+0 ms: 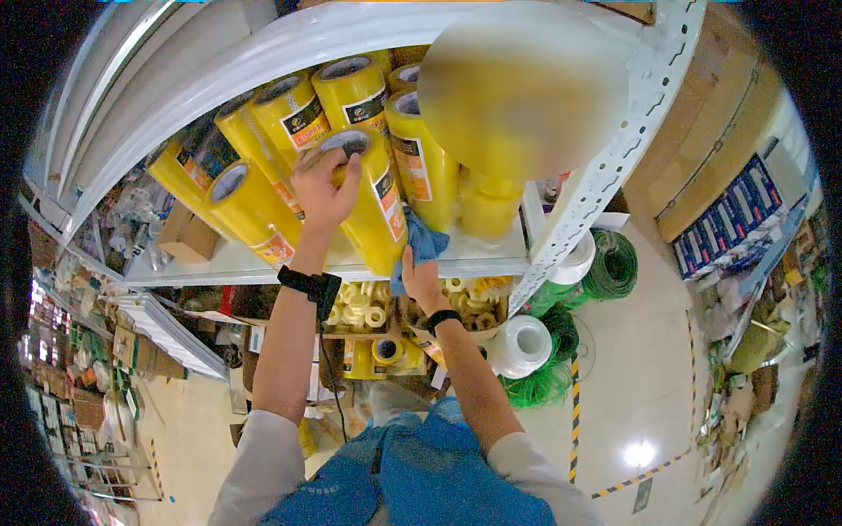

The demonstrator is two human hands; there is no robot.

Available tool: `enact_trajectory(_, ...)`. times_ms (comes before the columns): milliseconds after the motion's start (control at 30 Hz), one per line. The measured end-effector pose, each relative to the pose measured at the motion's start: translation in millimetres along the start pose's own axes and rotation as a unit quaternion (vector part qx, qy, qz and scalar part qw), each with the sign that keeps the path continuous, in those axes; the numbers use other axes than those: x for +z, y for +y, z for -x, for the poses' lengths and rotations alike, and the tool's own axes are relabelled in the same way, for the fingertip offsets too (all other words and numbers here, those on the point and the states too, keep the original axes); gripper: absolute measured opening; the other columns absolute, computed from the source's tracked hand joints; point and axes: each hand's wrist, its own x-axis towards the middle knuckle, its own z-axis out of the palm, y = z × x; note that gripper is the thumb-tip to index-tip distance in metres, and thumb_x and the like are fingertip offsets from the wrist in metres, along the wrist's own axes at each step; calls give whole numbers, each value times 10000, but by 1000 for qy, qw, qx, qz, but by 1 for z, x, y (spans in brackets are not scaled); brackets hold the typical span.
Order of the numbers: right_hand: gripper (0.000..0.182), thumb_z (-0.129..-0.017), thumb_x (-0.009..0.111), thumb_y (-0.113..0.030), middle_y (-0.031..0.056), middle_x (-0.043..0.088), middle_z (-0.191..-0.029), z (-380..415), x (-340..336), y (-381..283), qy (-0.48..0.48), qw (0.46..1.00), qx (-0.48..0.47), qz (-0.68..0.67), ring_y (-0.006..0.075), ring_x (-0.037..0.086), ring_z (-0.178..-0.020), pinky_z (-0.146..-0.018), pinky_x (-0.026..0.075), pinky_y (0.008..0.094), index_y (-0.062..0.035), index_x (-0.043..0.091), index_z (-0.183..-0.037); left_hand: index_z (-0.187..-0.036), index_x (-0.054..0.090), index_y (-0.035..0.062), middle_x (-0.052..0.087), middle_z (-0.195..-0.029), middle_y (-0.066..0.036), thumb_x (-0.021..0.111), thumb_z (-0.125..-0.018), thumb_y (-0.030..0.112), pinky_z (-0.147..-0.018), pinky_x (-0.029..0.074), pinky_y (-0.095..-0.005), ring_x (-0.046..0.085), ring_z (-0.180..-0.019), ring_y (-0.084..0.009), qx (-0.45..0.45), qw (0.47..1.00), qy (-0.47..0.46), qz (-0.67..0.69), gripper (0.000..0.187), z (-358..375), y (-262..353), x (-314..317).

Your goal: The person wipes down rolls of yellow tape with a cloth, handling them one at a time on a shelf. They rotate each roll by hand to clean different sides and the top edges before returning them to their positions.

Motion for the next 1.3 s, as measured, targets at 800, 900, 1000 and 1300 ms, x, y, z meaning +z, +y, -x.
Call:
enact_trajectory(800,500,-1052,354,-387,104,657,-897,-77,48,1,-10,923,147,-355,271,577,-766,-729,455,445,33,622,-1006,-1030,546,-16,599,-966,-193,637,-861,290,-887,450,-449,555,-919,-377,59,974,-195,-95,362,-6,47,-36)
enact_trajectory(900,511,-1051,337,-391,195,681,-927,-29,36,35,-9,974,107,-201,362,586,-744,-720,450,482,38,610,-1002,-1049,536,-47,581,-950,-215,670,-823,329,-930,415,-478,544,-929,-382,-20,961,-187,-205,459,-1,70,-23)
enact_trajectory(1000,489,-1050,338,-377,266,663,-973,-21,16,22,-46,994,87,37,448,565,-738,-699,450,498,40,593,-1038,-1035,535,-49,569,-929,-228,684,-792,330,-944,389,-495,531,-922,-392,-26,984,-100,-144,474,0,58,-14)
enact_trajectory(1300,531,-1043,340,-441,237,642,-1055,-84,4,-129,62,982,-162,-79,442,588,-963,-885,448,435,17,524,-1240,-962,555,5,599,-882,-178,633,-808,211,-834,397,-443,550,-877,-378,-45,994,-100,-20,269,6,28,-30)
